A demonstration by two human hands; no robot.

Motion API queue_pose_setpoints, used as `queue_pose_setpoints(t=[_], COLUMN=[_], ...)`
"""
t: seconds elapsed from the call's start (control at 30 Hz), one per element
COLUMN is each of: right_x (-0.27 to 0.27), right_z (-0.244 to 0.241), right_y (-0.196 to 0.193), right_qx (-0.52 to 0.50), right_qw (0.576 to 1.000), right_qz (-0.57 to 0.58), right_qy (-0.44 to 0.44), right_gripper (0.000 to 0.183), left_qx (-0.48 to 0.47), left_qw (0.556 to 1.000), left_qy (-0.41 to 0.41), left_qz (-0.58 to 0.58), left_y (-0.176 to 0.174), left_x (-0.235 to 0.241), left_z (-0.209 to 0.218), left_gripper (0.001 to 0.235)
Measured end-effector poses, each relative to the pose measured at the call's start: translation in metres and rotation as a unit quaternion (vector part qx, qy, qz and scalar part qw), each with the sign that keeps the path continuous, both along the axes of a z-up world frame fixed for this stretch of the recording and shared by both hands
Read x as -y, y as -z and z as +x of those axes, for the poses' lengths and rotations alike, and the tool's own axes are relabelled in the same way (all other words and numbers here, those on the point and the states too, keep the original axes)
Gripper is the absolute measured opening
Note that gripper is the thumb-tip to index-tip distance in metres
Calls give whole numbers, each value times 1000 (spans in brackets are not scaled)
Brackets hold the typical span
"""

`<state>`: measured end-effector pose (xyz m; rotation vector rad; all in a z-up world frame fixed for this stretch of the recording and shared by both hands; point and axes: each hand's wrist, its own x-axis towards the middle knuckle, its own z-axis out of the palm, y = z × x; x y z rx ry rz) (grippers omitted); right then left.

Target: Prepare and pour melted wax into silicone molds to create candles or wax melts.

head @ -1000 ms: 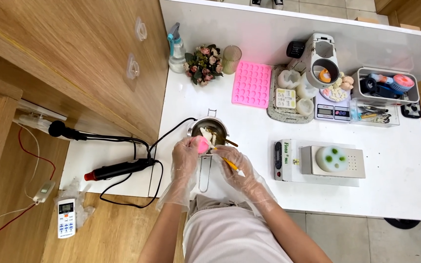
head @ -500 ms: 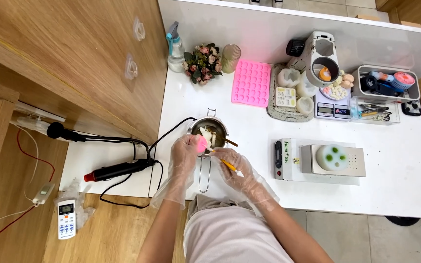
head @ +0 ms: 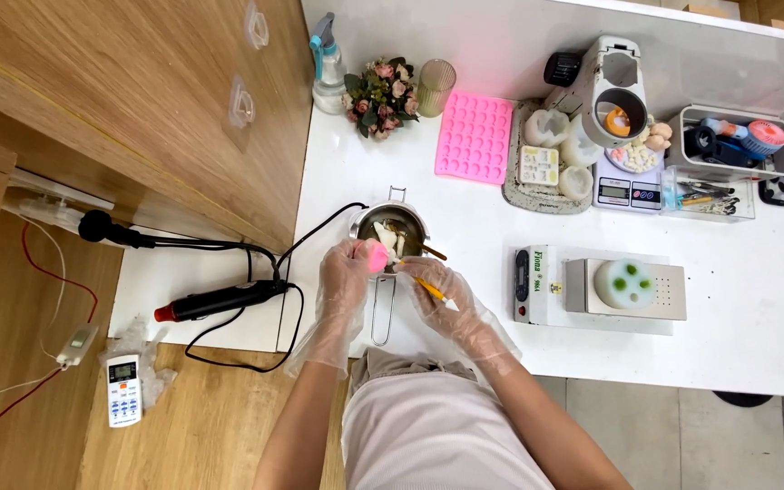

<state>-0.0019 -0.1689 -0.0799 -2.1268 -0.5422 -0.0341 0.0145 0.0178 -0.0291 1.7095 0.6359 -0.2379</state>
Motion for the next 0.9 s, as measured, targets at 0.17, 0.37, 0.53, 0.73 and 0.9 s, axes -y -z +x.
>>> queue_pose_setpoints(t=[0.17,0.37,0.53,0.73,0.9], right_x=[-6,11,2,-16,-10], right_z=[-5,-20,-24,-23,-25], right_y=[-14,22,33,26,25], right_qx=[-26,-264,-283,-286,-233], right_qw=[997,904,840,888,920], right_qz=[10,226,403,298,262], right_qy=[75,247,229,204,177], right_gripper=[30,18,21,25,25], left_qx=[4,-96,-105,-56,-42], left_qw=[998,989,980,950,979], left_qy=[15,102,120,104,151], left_qz=[56,56,-116,-290,-129], left_y=[9,35,38,118,90], left_x=[-6,-25,-14,16,24], left_z=[-6,-39,-72,-84,-82], left_gripper=[32,39,41,46,54])
